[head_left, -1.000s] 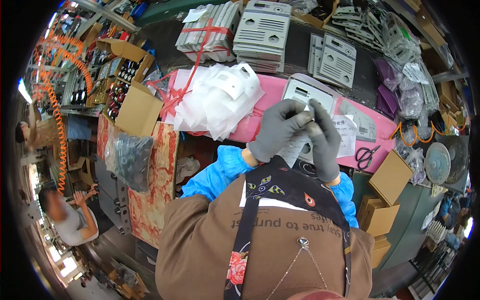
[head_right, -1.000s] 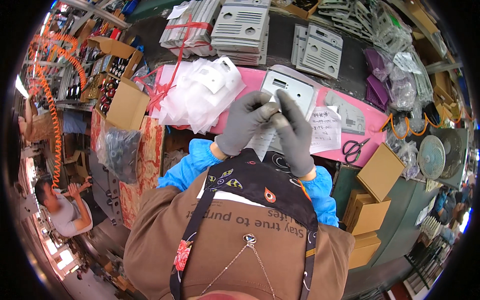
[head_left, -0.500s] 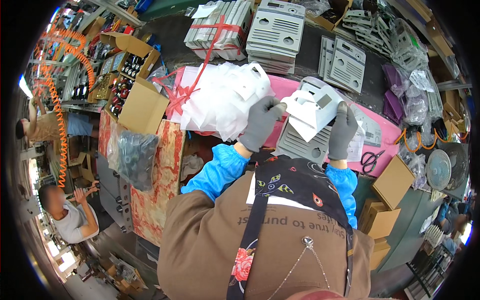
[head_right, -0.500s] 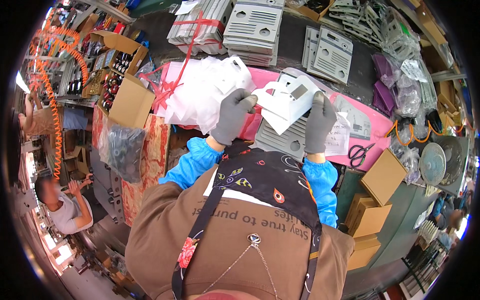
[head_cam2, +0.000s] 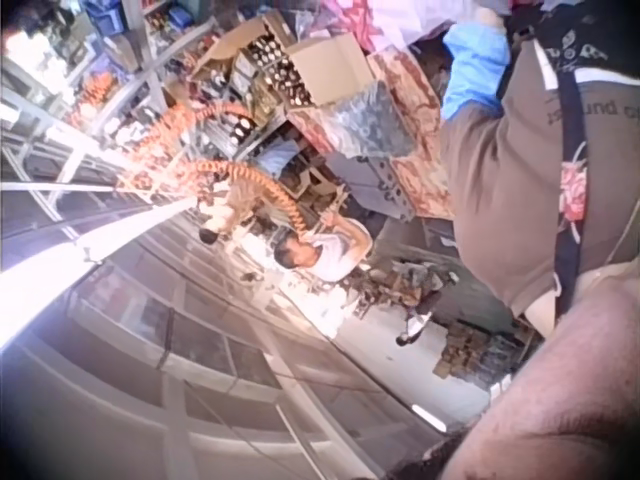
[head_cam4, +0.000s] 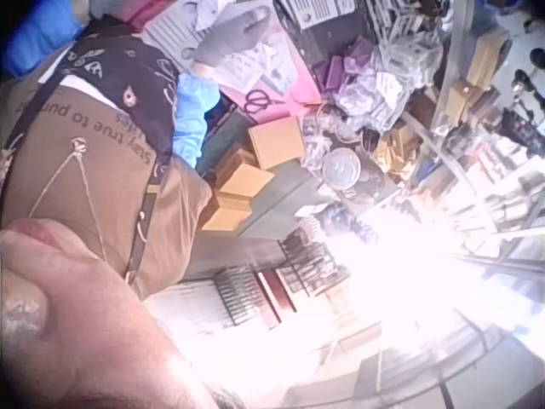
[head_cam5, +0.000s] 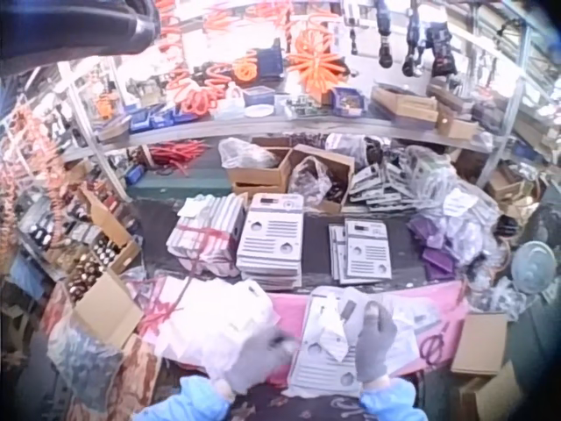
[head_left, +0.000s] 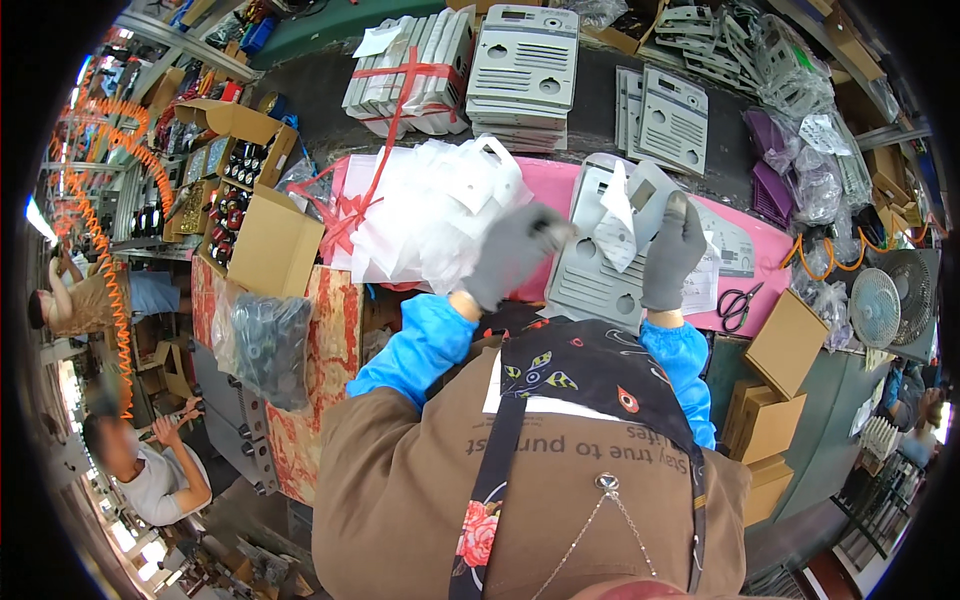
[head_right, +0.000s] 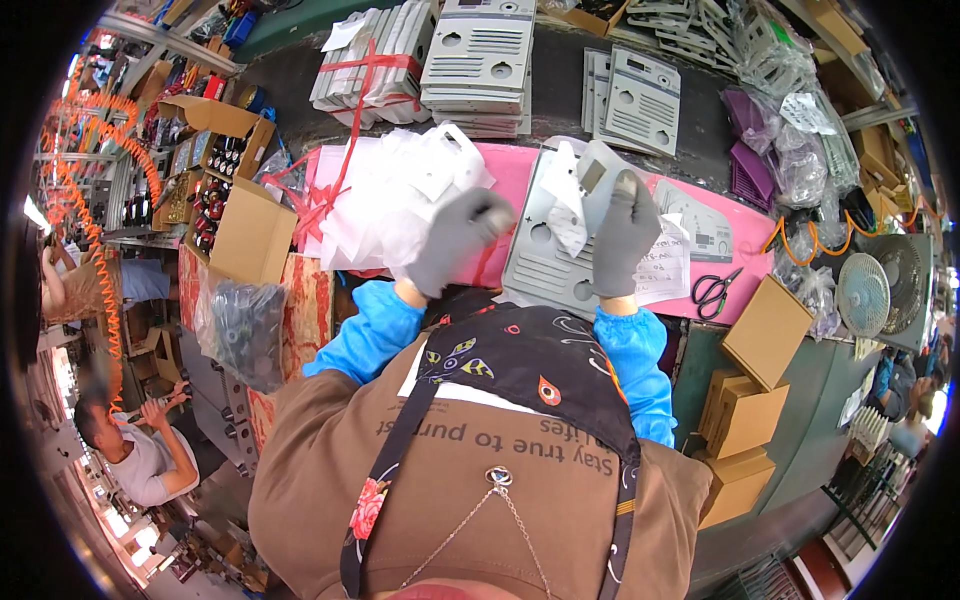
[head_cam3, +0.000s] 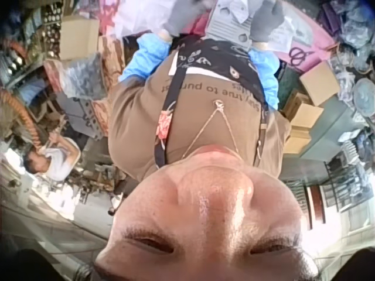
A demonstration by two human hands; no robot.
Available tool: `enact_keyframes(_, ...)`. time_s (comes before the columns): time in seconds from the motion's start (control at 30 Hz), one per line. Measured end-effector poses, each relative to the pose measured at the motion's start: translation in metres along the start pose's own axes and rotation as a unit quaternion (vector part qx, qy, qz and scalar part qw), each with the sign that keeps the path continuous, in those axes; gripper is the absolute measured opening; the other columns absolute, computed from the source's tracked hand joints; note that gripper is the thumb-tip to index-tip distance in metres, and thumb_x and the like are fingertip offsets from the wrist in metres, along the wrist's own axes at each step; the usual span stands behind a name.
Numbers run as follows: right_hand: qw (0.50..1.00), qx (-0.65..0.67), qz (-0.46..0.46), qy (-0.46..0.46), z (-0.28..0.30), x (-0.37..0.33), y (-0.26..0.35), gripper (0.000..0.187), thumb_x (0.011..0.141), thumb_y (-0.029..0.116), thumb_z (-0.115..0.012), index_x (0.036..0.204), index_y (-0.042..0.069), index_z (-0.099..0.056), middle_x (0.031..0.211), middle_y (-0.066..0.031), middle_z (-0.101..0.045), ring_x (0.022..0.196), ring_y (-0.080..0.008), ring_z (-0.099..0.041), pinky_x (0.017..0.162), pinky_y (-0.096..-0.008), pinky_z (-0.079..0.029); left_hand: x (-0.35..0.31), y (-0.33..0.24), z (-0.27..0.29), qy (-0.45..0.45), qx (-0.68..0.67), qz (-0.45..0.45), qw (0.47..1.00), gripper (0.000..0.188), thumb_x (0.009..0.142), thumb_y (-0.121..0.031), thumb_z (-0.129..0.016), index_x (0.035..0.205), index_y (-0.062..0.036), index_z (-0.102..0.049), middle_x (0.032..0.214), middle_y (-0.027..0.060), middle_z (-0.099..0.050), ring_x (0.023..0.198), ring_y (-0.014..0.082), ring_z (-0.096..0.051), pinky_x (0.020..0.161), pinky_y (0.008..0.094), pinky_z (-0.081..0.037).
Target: The person assembles small electronic devices by inserting a white plastic insert into a gray plastic casing. They repeatedly pick up a casing, place the insert inside, and set the assembled unit aside. The person also briefly handles a small red component from a box of parts.
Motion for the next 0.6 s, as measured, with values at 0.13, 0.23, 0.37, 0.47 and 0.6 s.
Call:
enact_keyframes(0.13, 0.999, 0.012, -0.013, 0.036, -0.014, -0.022, 0.031, 0.038, 0.102, 0.03, -0.056, 0.112, -0.005, -0.067, 0.092, -0.0085, -0.069, 0.082, -0.0117, -0.057, 0.073, -0.0288, -0.048, -0.009, -0.054, -0.046, 0.055, 0.051, -0.02, 0.997, 0.046, 0.087, -0.041, -0.071, 0.112, -0.0026, -0.065, 0.098, 0.0109, -0.07, 0.087, 0.0208, -0.067, 0.079, 0.0353, -0.052)
enact_keyframes(0.23, 1.0, 0.015, 0.01, 0.012, -0.009, -0.021, 0.035, 0.039, 0.102, 0.035, -0.054, 0.108, -0.001, -0.067, 0.085, -0.0084, -0.067, 0.077, -0.0131, -0.058, 0.069, -0.031, -0.048, -0.006, -0.04, -0.057, 0.039, 0.063, 0.0, 0.997, 0.051, 0.086, -0.041, -0.069, 0.122, -0.0053, -0.061, 0.101, 0.0127, -0.071, 0.09, 0.0238, -0.069, 0.079, 0.036, -0.054)
enact_keyframes(0.37, 0.983, -0.127, 0.116, -0.056, -0.005, -0.004, 0.044, 0.037, 0.102, 0.04, -0.053, 0.105, 0.007, -0.068, 0.079, -0.0121, -0.068, 0.067, -0.0231, -0.064, 0.063, -0.0355, -0.05, -0.011, -0.05, -0.069, -0.006, -0.075, -0.065, 0.995, 0.035, 0.089, -0.027, -0.067, 0.114, -0.0044, -0.063, 0.095, 0.0141, -0.07, 0.085, 0.0287, -0.069, 0.074, 0.0381, -0.053)
enact_keyframes(0.47, 0.961, -0.209, 0.17, -0.064, -0.006, 0.002, 0.048, 0.03, 0.101, 0.04, -0.053, 0.102, 0.013, -0.068, 0.074, -0.0149, -0.067, 0.065, -0.0329, -0.065, 0.059, -0.041, -0.05, -0.001, -0.058, -0.063, -0.046, 0.151, -0.053, 0.986, 0.026, 0.09, -0.023, -0.066, 0.106, -0.0029, -0.061, 0.088, 0.0136, -0.066, 0.078, 0.0337, -0.064, 0.068, 0.0416, -0.05)
enact_keyframes(0.6, 0.951, -0.268, 0.154, -0.01, -0.012, -0.003, 0.047, 0.03, 0.1, 0.042, -0.052, 0.102, 0.017, -0.069, 0.069, -0.0144, -0.066, 0.064, -0.0352, -0.066, 0.057, -0.0446, -0.049, -0.012, -0.094, -0.041, -0.269, 0.218, -0.273, 0.897, 0.024, 0.093, -0.03, -0.065, 0.094, -0.0067, -0.06, 0.079, 0.0133, -0.06, 0.07, 0.0338, -0.062, 0.061, 0.0421, -0.047)
Point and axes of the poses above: each hand's wrist, its own x-axis towards the middle knuckle, its own z-axis out of the back of the hand, y = z × x, the point moved 9 cm from there along x, towards the middle knuckle
